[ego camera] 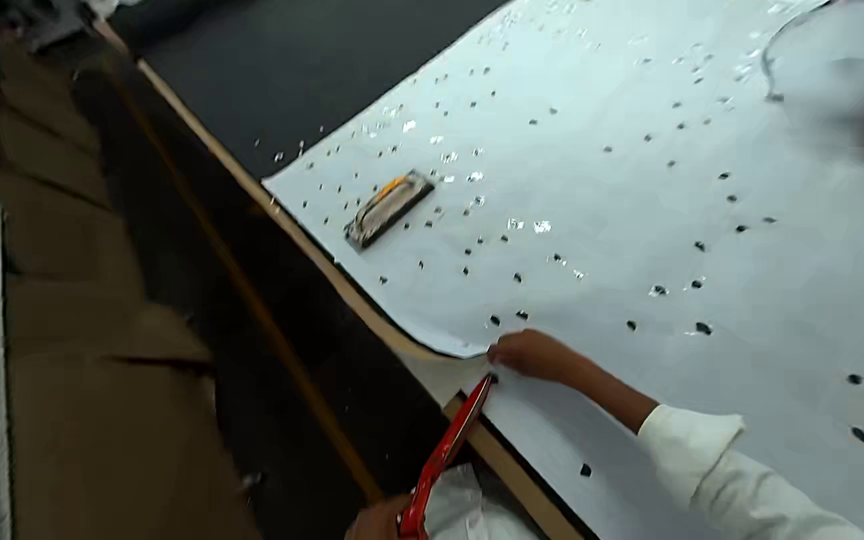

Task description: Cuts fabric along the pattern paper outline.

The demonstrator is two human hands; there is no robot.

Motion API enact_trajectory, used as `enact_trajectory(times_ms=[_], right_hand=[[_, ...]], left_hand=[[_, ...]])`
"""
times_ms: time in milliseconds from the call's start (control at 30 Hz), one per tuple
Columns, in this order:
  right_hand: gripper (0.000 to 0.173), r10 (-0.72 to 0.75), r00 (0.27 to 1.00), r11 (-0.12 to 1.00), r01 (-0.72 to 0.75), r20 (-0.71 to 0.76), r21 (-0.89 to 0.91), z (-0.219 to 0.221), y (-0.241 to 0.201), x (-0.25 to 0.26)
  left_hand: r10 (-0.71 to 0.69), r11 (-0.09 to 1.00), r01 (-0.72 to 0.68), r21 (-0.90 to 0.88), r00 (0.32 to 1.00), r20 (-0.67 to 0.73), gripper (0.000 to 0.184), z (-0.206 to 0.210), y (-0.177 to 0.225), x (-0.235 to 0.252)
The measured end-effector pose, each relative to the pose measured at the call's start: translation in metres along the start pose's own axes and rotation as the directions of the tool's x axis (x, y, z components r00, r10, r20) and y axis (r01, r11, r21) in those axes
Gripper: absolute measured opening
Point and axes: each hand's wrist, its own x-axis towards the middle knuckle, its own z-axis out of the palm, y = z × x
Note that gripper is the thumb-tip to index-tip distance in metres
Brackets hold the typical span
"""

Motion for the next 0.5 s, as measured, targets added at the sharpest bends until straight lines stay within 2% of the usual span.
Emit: enact_trajectory(times_ms=[67, 167, 333, 500], right_hand=[[0.018, -0.007, 1.0, 1.0, 0.007, -0.013, 0.024, -0.006, -0.001, -0.001], [0.017, -0.097, 0.995, 0.994, 0.098, -0.018, 0.044, 0.004, 0.018, 0.003], [0.014, -0.126, 0.992, 0.991, 0.125, 0.024, 0.051, 0.0, 0.023, 0.009], [0.014, -0.144, 0.99, 0.989, 0.144, 0.0, 0.034, 0.004, 0.023, 0.008]], left_hand=[[-0.055, 0.998, 0.055, 0.0, 0.998, 0.013, 0.029, 0.001, 0.007, 0.0], [-0.109, 0.994, 0.109, 0.004, 0.994, 0.023, 0.029, 0.006, 0.011, -0.005], [-0.116, 0.993, 0.116, 0.007, 0.993, -0.02, 0.028, 0.011, 0.02, -0.002], [-0.117, 0.991, 0.12, 0.059, 0.991, -0.058, 0.022, 0.008, 0.028, 0.003]])
